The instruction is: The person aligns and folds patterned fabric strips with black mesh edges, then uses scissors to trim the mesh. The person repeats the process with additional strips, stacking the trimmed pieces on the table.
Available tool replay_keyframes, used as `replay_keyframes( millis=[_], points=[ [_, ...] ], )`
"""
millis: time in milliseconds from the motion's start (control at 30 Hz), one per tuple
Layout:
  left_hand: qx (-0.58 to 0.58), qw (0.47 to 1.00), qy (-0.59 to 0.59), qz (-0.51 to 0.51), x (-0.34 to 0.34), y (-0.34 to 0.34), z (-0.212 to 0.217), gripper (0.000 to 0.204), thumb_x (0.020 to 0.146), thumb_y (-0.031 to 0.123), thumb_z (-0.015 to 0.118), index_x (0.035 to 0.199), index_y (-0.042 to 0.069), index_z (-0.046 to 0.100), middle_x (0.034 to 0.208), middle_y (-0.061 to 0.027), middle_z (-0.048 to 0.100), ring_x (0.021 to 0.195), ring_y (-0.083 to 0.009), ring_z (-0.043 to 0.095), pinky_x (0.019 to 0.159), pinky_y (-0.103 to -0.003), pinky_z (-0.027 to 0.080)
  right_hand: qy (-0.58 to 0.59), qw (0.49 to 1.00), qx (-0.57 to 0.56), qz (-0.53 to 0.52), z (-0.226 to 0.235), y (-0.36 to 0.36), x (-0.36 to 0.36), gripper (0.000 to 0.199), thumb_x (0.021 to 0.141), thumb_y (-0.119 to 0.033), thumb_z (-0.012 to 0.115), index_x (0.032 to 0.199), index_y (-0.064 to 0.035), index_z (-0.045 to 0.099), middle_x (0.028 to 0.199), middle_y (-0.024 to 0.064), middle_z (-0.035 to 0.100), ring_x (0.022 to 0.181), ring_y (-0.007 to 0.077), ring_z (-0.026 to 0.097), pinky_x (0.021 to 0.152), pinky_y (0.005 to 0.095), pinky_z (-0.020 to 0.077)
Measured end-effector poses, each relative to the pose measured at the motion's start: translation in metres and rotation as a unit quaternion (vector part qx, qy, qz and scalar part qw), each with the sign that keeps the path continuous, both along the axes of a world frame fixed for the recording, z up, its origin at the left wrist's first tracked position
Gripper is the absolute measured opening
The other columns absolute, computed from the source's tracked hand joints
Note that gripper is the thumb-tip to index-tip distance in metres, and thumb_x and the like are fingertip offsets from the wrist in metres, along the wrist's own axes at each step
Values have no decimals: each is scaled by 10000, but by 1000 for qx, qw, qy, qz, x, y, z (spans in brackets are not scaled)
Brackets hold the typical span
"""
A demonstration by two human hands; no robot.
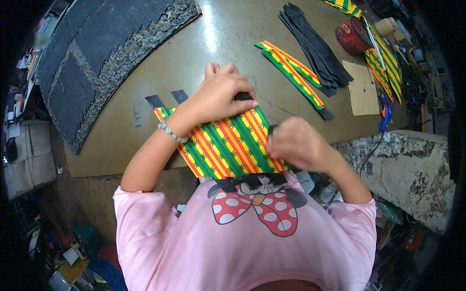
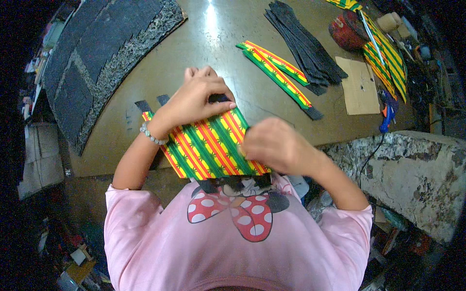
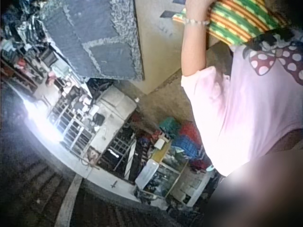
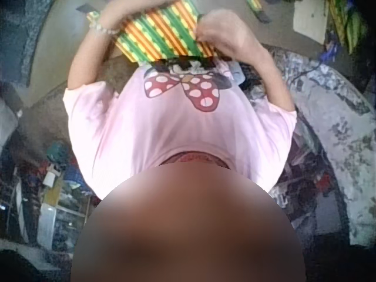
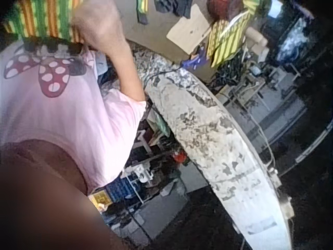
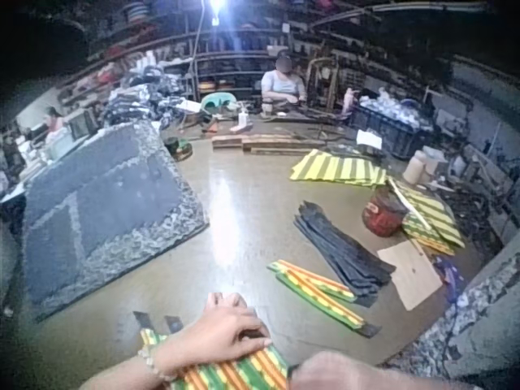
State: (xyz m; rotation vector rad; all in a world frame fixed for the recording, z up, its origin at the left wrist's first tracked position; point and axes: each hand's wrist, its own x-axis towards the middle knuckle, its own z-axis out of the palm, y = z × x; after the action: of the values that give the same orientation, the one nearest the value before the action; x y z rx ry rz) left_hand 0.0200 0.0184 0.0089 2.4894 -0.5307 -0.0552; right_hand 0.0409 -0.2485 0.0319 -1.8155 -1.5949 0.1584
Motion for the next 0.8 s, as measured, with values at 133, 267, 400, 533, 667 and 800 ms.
replay_keyframes(
  millis=[133, 267, 400, 533, 667, 800],
  points=[
    [44, 996, -80, 6, 21, 4, 6, 342, 722, 306, 796, 1022, 176, 692, 926, -31, 612, 1020, -226, 501, 910, -403, 314, 314, 928, -90, -181, -10, 22, 36, 661, 799, -163, 792, 1374, -33, 493, 1001, 35, 583, 808, 85, 516, 699, 240, 457],
    [44, 961, -250, 111, 29, 5, 23, 411, 722, 202, 785, 1103, 157, 639, 1103, -88, 568, 1059, -293, 531, 921, -427, 405, 201, 946, -159, -198, -16, 55, 68, 289, 812, -234, 748, 956, 9, 688, 717, 80, 604, 667, 171, 568, 624, 306, 462],
    [-135, 965, -95, 203, -19, -26, 11, 297, 891, 41, 584, 1186, 6, 593, 1177, -201, 615, 1129, -361, 579, 989, -450, 436, 202, 946, -125, -222, -18, 67, 67, 282, 800, -222, 731, 922, 25, 671, 774, 176, 661, 711, 268, 652, 679, 363, 509],
    [-19, 982, -77, 170, -39, -42, -12, 483, 979, 186, 478, 1426, 20, 401, 1450, -210, 429, 1372, -341, 383, 1141, -438, 276, 268, 937, -69, -213, -22, 60, 60, 209, 848, -172, 720, 886, 19, 645, 730, 37, 589, 674, 85, 529, 633, 253, 445],
    [101, 976, -80, 174, -35, -46, -16, 607, 966, 358, 485, 1454, 22, 356, 1506, -186, 365, 1411, -317, 330, 1160, -429, 240, 232, 959, -1, -164, -24, 40, 47, 145, 867, -114, 676, 937, 9, 645, 834, 71, 645, 753, 129, 591, 698, 268, 473],
    [163, 967, -93, 175, -37, -52, -13, 817, 882, 572, 537, 1450, 11, 361, 1515, -171, 358, 1424, -300, 309, 1166, -428, 225, 53, 997, 24, -56, -18, -2, 13, 198, 812, -16, 621, 1000, -43, 680, 1042, 87, 690, 1035, 284, 646, 951, 403, 482]
  ],
)
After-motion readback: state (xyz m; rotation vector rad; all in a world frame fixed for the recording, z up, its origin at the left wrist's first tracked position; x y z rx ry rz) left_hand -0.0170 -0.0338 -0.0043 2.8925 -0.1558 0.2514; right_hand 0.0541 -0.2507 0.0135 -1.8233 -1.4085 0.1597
